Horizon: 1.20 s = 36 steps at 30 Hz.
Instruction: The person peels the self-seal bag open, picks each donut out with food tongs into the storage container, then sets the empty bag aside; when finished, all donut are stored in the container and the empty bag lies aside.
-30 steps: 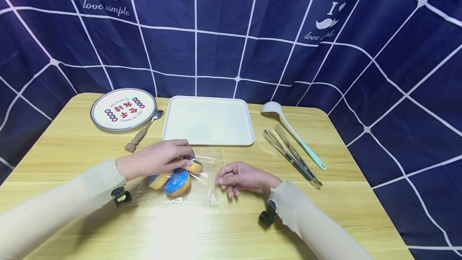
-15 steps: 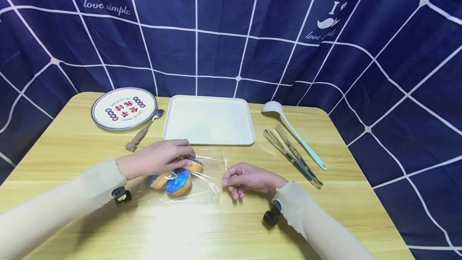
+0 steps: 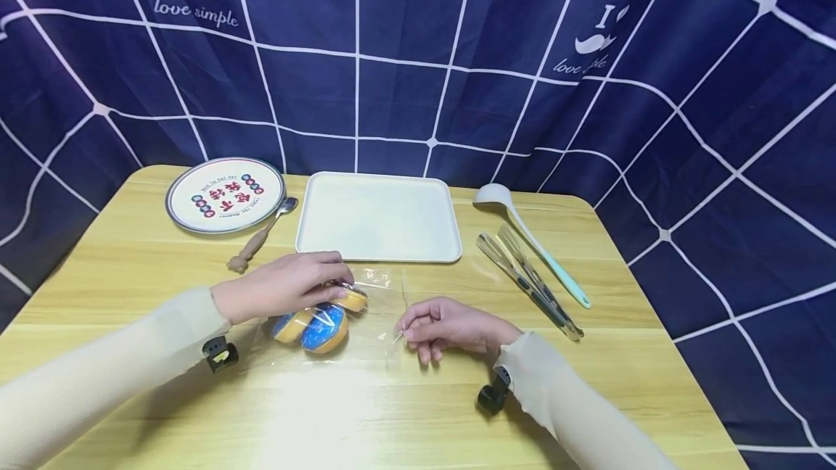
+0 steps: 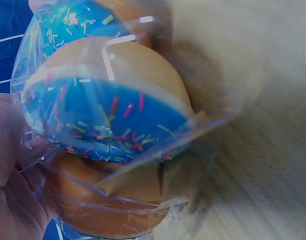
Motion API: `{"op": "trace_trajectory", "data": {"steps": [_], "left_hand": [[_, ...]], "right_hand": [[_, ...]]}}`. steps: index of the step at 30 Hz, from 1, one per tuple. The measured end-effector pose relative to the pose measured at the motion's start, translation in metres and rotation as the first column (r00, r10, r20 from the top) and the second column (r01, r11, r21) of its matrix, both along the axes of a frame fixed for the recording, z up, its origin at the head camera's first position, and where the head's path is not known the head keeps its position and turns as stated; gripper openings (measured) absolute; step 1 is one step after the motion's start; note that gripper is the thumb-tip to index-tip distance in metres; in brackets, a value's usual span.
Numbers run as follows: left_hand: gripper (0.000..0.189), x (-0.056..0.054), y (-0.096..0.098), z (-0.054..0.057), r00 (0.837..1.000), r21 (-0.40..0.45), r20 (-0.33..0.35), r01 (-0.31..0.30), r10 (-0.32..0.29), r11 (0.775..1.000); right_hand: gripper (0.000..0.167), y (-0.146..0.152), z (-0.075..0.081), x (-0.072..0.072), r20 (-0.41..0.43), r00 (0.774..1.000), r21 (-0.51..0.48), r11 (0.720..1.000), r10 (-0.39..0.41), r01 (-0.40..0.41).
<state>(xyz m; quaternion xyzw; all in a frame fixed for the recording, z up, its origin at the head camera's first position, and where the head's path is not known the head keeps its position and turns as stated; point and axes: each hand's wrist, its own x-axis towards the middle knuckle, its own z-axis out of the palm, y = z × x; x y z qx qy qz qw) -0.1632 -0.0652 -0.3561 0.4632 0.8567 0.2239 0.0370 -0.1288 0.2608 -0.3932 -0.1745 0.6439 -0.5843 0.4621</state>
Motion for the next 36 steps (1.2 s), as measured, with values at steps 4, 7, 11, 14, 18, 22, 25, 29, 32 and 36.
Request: {"op": "trace_trajectory", "data": {"steps": [4,7,11,14,18,22,25,29,32,36], "left_hand": [[0.015,-0.001,0.000,0.000,1.000,-0.001,0.000,0.002,-0.002,1.000],[0.015,-0.001,0.001,0.000,1.000,-0.004,-0.006,0.006,-0.006,1.000],[0.015,0.000,0.001,0.000,1.000,-0.006,-0.019,0.011,-0.011,1.000],[0.015,0.000,0.001,0.000,1.000,-0.006,-0.020,0.011,-0.011,1.000],[0.016,0.000,0.001,0.000,1.000,-0.012,-0.013,0.007,-0.008,1.000],[0.017,0.001,0.001,-0.001,1.000,-0.009,-0.013,0.008,-0.008,1.000],[0.016,0.001,0.001,-0.001,1.000,-0.005,-0.011,0.012,-0.012,1.000],[0.016,0.001,0.001,-0.002,1.000,0.002,-0.007,0.014,-0.014,1.000],[0.016,0.001,0.000,-0.003,1.000,0.010,-0.002,0.007,-0.007,1.000],[0.017,0.001,0.000,-0.004,1.000,0.018,0.005,0.000,0.000,1.000]], "right_hand": [[0.029,-0.003,-0.003,0.001,-0.028,1.000,-0.007,1.000,-0.003,0.002],[0.020,-0.007,-0.005,0.003,-0.042,0.999,0.011,1.000,-0.022,0.022],[0.014,-0.009,-0.006,0.005,-0.062,0.998,0.026,0.999,-0.020,0.022],[0.014,-0.008,-0.004,0.006,-0.063,0.998,0.040,0.999,-0.005,0.008],[0.024,-0.006,0.000,0.007,-0.045,0.998,0.057,0.998,0.036,-0.033],[0.039,-0.002,0.003,0.008,-0.032,0.997,0.050,0.997,0.066,-0.064],[0.043,0.000,0.005,0.009,-0.016,0.997,0.048,0.996,0.070,-0.069],[0.043,0.004,0.007,0.009,-0.023,0.998,0.037,0.997,0.061,-0.061],[0.040,0.007,0.007,0.009,-0.042,0.998,0.025,0.999,0.046,-0.045],[0.036,0.008,0.004,0.009,-0.067,0.998,0.031,0.999,0.015,-0.013]]}}
